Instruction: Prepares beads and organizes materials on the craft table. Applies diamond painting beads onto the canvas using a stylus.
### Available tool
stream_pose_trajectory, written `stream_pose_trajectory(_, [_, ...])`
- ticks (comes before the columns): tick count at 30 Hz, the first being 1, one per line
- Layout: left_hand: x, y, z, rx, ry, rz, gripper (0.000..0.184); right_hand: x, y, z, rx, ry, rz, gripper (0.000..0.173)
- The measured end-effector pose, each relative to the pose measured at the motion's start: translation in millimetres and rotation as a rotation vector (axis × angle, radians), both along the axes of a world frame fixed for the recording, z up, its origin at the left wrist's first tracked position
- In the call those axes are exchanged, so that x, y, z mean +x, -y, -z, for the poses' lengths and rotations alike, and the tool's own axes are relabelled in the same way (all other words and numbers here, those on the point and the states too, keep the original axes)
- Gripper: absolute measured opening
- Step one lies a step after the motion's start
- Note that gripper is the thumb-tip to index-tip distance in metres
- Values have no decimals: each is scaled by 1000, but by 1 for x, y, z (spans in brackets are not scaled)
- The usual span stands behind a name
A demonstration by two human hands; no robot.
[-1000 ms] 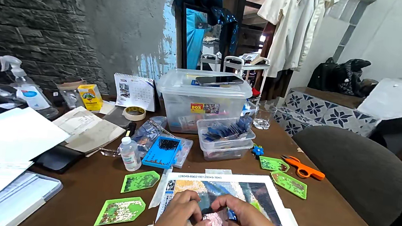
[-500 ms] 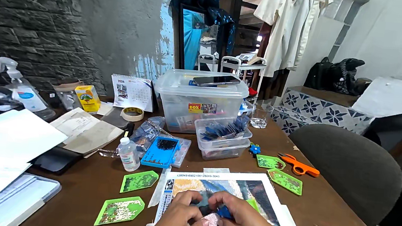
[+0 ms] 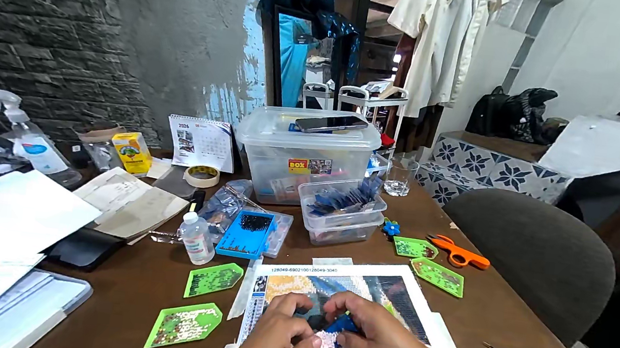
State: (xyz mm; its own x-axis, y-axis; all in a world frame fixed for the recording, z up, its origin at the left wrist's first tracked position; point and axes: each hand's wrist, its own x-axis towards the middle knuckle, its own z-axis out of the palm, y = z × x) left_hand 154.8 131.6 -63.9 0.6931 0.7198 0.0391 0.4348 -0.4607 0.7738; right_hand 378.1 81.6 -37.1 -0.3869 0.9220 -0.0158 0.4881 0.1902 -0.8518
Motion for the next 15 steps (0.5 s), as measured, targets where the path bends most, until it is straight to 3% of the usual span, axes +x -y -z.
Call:
stream_pose_trajectory(5, [-8, -5, -1, 22, -18, 6, 34, -9, 1, 0, -102, -61, 50, 34])
stream_pose_trajectory(10, [-12, -8, 4, 92, 101, -6, 43, -6, 2, -6, -357, -260, 155, 25])
stream_pose_trajectory(15, [-16, -14, 8, 354, 351, 169, 42, -3, 2, -11, -562, -558, 260, 19])
